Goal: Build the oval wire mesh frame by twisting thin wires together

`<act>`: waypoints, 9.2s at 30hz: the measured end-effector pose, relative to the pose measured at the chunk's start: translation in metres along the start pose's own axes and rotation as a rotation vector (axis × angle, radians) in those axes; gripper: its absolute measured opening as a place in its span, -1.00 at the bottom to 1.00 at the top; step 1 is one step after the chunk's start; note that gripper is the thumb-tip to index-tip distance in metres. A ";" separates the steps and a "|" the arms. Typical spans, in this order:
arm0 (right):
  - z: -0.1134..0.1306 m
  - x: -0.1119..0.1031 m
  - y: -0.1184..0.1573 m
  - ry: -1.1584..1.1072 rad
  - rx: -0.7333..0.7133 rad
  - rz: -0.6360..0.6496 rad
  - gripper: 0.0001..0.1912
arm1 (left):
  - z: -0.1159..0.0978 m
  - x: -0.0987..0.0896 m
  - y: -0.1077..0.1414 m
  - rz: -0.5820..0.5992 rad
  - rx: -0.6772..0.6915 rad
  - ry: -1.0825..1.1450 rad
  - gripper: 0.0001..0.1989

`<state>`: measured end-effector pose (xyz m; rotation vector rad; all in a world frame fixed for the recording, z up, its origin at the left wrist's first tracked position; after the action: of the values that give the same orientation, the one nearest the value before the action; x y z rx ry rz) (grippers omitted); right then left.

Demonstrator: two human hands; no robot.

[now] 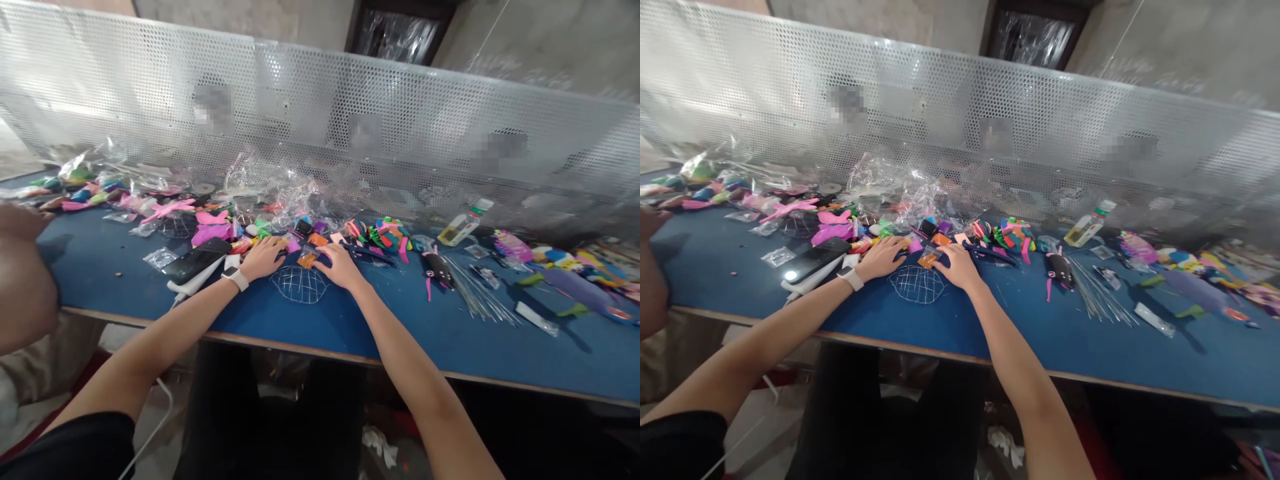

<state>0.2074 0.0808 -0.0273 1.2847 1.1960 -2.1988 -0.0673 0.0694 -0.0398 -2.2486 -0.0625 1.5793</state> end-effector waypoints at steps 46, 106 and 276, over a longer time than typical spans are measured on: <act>-0.002 0.008 -0.026 -0.211 0.101 -0.211 -0.85 | -0.024 0.020 -0.036 0.007 0.063 0.252 -0.74; 0.032 0.009 -0.028 -0.227 -0.151 -0.346 -0.73 | -0.048 -0.008 -0.021 -0.195 0.145 0.434 -0.82; 0.015 -0.008 -0.037 -0.626 -0.046 -0.262 -0.71 | -0.054 -0.017 -0.029 0.418 0.143 1.183 -0.53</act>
<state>0.1803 0.0902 0.0018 0.3661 1.1795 -2.4592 -0.0188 0.0761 0.0007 -2.7886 0.8339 0.1493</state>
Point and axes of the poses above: each hand's wrist, its own y-axis away from the middle knuckle, its own x-axis out of the palm, z = x × y, the point moved 3 cm from there along -y, towards the middle knuckle, and after that the axes turned 14 degrees about -x, right-handed, at the moved point
